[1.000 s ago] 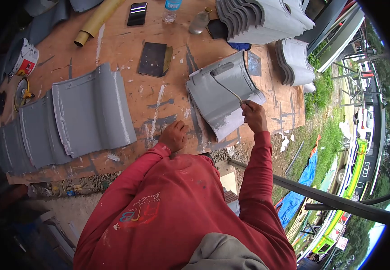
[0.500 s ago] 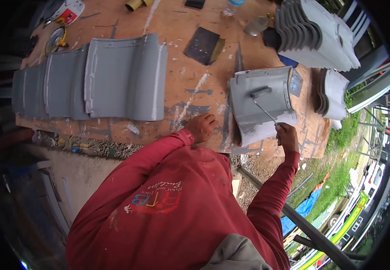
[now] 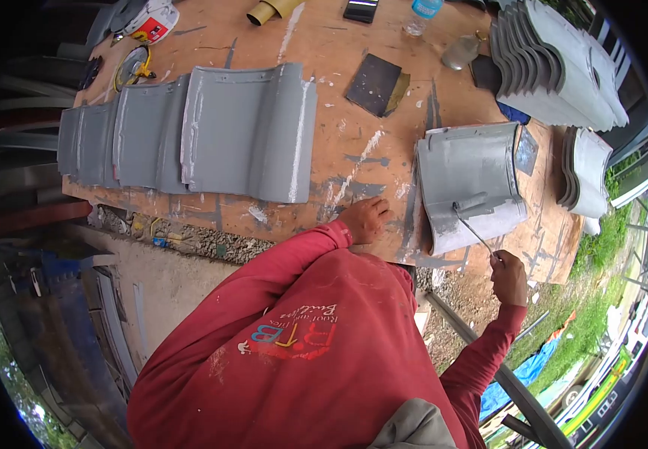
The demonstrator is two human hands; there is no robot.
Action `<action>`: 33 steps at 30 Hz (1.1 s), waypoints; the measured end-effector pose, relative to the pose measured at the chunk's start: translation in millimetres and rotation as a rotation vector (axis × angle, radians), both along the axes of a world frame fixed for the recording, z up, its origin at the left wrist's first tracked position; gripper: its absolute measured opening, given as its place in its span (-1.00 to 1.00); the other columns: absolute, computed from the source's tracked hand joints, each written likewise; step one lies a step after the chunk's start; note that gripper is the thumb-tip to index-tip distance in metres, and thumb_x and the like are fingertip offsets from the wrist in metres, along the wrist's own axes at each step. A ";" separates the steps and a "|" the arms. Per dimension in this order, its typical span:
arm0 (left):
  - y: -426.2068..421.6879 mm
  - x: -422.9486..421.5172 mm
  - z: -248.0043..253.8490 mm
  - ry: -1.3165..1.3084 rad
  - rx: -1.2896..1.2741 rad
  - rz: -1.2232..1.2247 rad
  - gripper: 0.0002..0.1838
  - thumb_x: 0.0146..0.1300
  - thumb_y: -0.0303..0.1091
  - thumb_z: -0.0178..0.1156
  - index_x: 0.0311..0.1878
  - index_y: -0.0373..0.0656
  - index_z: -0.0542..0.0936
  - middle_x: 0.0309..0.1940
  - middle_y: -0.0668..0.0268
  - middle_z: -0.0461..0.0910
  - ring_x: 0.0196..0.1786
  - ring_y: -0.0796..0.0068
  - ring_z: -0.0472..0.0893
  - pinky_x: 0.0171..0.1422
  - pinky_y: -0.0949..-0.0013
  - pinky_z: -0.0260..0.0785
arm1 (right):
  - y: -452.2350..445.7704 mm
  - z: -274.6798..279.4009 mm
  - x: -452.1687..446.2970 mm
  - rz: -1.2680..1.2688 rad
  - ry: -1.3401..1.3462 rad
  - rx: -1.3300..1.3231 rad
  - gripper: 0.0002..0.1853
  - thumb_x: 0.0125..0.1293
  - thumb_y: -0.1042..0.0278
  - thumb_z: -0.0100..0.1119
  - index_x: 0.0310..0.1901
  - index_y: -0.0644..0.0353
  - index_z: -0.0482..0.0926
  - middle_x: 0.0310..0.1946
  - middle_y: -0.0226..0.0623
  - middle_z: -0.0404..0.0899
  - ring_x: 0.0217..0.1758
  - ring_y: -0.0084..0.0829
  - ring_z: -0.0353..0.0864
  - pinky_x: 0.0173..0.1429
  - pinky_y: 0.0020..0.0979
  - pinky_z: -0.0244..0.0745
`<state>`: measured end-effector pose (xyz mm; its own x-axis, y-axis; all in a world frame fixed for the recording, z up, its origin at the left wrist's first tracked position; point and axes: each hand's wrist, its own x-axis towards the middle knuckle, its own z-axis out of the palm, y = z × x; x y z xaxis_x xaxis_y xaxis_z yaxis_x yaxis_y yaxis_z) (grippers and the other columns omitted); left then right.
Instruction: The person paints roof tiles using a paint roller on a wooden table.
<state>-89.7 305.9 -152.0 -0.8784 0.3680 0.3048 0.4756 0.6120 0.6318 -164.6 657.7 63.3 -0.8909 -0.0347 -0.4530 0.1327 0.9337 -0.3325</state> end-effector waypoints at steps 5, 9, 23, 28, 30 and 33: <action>3.0 1.1 -4.8 0.004 0.019 0.005 -0.61 0.10 -0.41 0.25 0.05 -0.19 0.58 -0.07 0.11 0.52 0.10 0.02 0.54 0.24 0.09 0.47 | -50.2 9.9 52.0 -0.264 0.023 -0.683 -0.64 0.35 0.40 0.37 0.13 0.30 0.57 -0.44 -0.37 0.57 -0.57 -0.62 0.49 -0.52 -0.54 0.43; 28.1 13.8 20.7 -0.198 0.344 0.196 -0.55 0.21 -0.44 0.27 0.18 -0.25 0.53 0.02 0.08 0.56 0.11 0.08 0.59 0.24 0.16 0.47 | -71.4 -14.1 94.3 -0.327 -0.008 -1.285 -0.66 0.34 0.43 0.42 0.07 0.22 0.53 -0.36 -0.36 0.59 -0.49 -0.59 0.54 -0.45 -0.56 0.47; 103.5 17.2 28.4 -1.135 1.085 0.133 -0.34 0.36 -0.35 0.27 0.49 -0.29 0.35 0.43 0.10 0.42 0.38 0.33 0.49 0.52 0.25 0.26 | -21.7 -13.6 89.4 -0.546 0.287 -1.230 -0.60 0.58 0.35 0.15 0.34 0.30 0.43 -0.38 -0.44 0.50 -0.50 -0.71 0.40 -0.39 -0.56 0.52; 140.7 12.4 47.9 -1.279 1.102 0.088 -0.26 0.28 -0.33 0.22 0.53 -0.32 0.31 0.43 0.20 0.42 0.44 0.41 0.37 0.56 0.29 0.15 | 48.0 -3.7 102.8 -0.748 0.169 -1.202 -0.58 0.64 0.19 0.09 0.35 0.29 0.45 -0.39 -0.47 0.47 -0.51 -0.73 0.36 -0.46 -0.57 0.46; 148.6 14.6 55.4 -1.264 1.060 0.117 -0.24 0.22 -0.38 0.16 0.54 -0.30 0.31 0.44 0.18 0.42 0.47 0.35 0.37 0.59 0.28 0.10 | 71.8 -11.7 113.1 -0.858 0.068 -1.224 -0.58 0.65 0.16 0.04 0.35 0.27 0.45 -0.41 -0.47 0.45 -0.52 -0.73 0.35 -0.51 -0.57 0.43; 154.6 14.5 55.6 -1.170 1.170 0.163 -0.18 0.08 -0.45 0.12 0.51 -0.37 0.31 0.45 0.12 0.40 0.57 0.24 0.30 0.67 0.20 0.02 | 89.9 -22.0 120.1 -0.984 0.048 -1.313 -0.58 0.65 0.17 0.01 0.36 0.22 0.44 -0.42 -0.46 0.45 -0.54 -0.72 0.35 -0.53 -0.57 0.40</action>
<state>-75.2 460.5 -96.4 -0.8201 0.3176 -0.4760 -0.5719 -0.4263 0.7008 -44.4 747.6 41.4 -0.8132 0.2045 -0.5449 0.4359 -0.4064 -0.8030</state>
